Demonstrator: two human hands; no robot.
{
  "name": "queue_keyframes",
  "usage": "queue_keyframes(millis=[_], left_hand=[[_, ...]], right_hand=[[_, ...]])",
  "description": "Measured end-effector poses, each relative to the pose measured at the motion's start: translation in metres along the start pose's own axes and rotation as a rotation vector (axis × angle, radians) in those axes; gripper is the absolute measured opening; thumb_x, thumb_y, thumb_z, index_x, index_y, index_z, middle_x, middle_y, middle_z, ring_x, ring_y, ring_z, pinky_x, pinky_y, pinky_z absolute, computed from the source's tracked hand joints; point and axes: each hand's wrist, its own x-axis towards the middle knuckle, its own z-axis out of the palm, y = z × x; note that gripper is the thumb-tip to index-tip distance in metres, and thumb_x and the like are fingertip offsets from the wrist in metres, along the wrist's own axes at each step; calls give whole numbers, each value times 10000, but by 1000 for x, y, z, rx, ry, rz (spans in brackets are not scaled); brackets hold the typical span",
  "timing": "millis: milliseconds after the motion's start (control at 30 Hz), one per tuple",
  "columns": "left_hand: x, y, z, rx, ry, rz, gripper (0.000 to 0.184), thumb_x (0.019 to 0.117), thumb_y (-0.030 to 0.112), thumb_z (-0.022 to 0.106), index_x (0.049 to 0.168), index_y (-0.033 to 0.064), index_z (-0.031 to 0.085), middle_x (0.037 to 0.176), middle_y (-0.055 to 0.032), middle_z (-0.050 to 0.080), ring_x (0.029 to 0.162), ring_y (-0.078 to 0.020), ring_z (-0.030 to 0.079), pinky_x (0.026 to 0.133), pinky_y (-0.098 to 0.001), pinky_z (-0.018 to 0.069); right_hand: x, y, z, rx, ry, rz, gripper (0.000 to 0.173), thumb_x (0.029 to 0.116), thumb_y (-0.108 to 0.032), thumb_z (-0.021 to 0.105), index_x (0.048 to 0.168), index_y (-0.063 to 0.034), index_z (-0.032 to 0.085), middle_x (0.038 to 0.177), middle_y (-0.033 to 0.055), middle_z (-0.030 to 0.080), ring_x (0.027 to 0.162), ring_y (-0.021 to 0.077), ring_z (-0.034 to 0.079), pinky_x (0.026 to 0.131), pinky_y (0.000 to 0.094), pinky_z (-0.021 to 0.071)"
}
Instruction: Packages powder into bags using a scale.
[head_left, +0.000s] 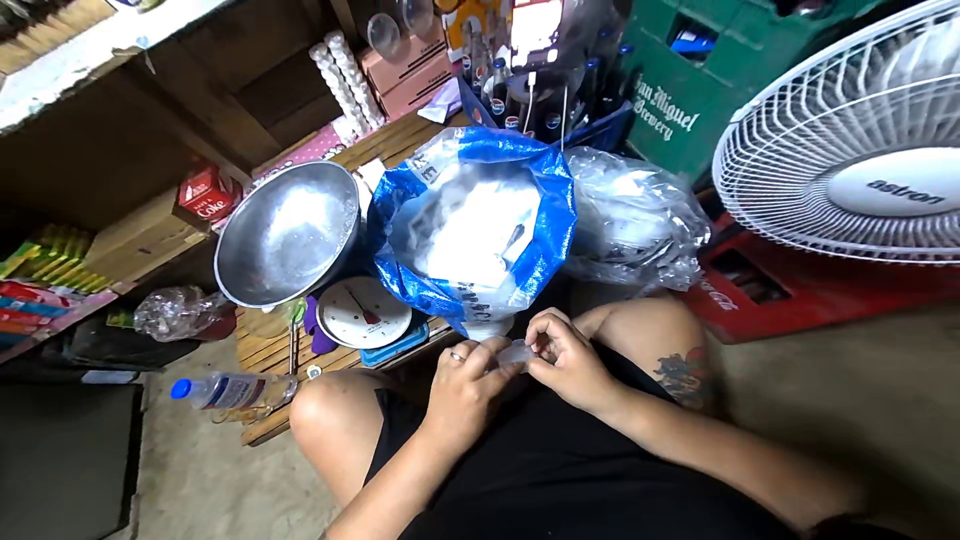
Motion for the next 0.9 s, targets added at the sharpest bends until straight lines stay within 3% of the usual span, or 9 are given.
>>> queue_keyframes(millis=[133, 267, 367, 433, 533, 667, 733, 800, 900], left_hand=[[4, 1, -2, -9, -42, -40, 245, 948, 67, 590, 1053, 158, 792, 1183, -73, 732, 1020, -242, 693, 866, -388, 556], [8, 2, -9, -26, -48, -86, 244, 926, 54, 595, 1059, 126, 787, 1148, -71, 735, 1010, -225, 698, 863, -365, 569], [14, -2, -22, -47, -82, -128, 230, 919, 66, 608, 1059, 121, 782, 1130, -67, 729, 1038, -210, 700, 906, -358, 573], [16, -5, -31, -71, -103, -156, 226, 916, 64, 616, 1061, 112, 782, 1125, -64, 730, 1049, -210, 696, 919, -358, 569], [18, -13, -49, -90, -106, -198, 222, 905, 54, 621, 1050, 98, 784, 1118, -67, 729, 1028, -200, 699, 901, -350, 573], [23, -32, -106, -125, -50, -277, 218, 886, 24, 635, 1047, 55, 778, 1091, -104, 724, 952, -196, 705, 852, -355, 592], [25, -47, -147, -55, 8, -305, 209, 895, 49, 635, 1049, 58, 777, 1078, -93, 726, 875, -167, 699, 778, -346, 597], [32, -59, -192, 37, 80, -326, 226, 880, 28, 636, 1058, 52, 773, 1093, -101, 719, 907, -187, 694, 787, -385, 587], [52, -81, -249, 134, 164, -385, 247, 903, 13, 615, 1098, 44, 764, 1143, -137, 708, 961, -233, 679, 821, -432, 559]], right_hand=[[0, -1, 2, -169, -2, -170, 71, 830, -63, 650, 882, -53, 697, 1057, 96, 588, 922, 39, 582, 778, 148, 510], [5, -8, -1, -579, -40, -399, 152, 900, -173, 642, 916, -205, 790, 1099, 98, 663, 1052, 202, 619, 939, 334, 521], [12, -28, 0, -879, -139, -477, 166, 916, -233, 624, 911, -222, 790, 1166, 104, 699, 1112, 329, 657, 875, 500, 560], [16, -39, 7, -950, -217, -486, 136, 894, -185, 635, 857, -183, 765, 1177, 105, 699, 1123, 342, 661, 852, 535, 562], [24, -51, 16, -940, -274, -528, 139, 873, -138, 628, 861, -184, 758, 1196, 95, 695, 1135, 334, 657, 868, 536, 556], [41, -63, 5, -682, -238, -591, 269, 1014, -256, 525, 1198, -280, 720, 1315, 123, 631, 1209, 286, 615, 980, 466, 535], [52, -68, -12, -588, -206, -615, 285, 1046, -311, 517, 1275, -242, 673, 1334, 137, 605, 1237, 247, 589, 1025, 427, 509], [61, -69, -33, -558, -147, -626, 302, 1040, -319, 542, 1275, -172, 660, 1327, 145, 595, 1270, 205, 554, 1069, 358, 470], [68, -65, -62, -562, -39, -555, 351, 1011, -317, 582, 1261, -86, 669, 1311, 192, 601, 1237, 190, 564, 981, 278, 501]])
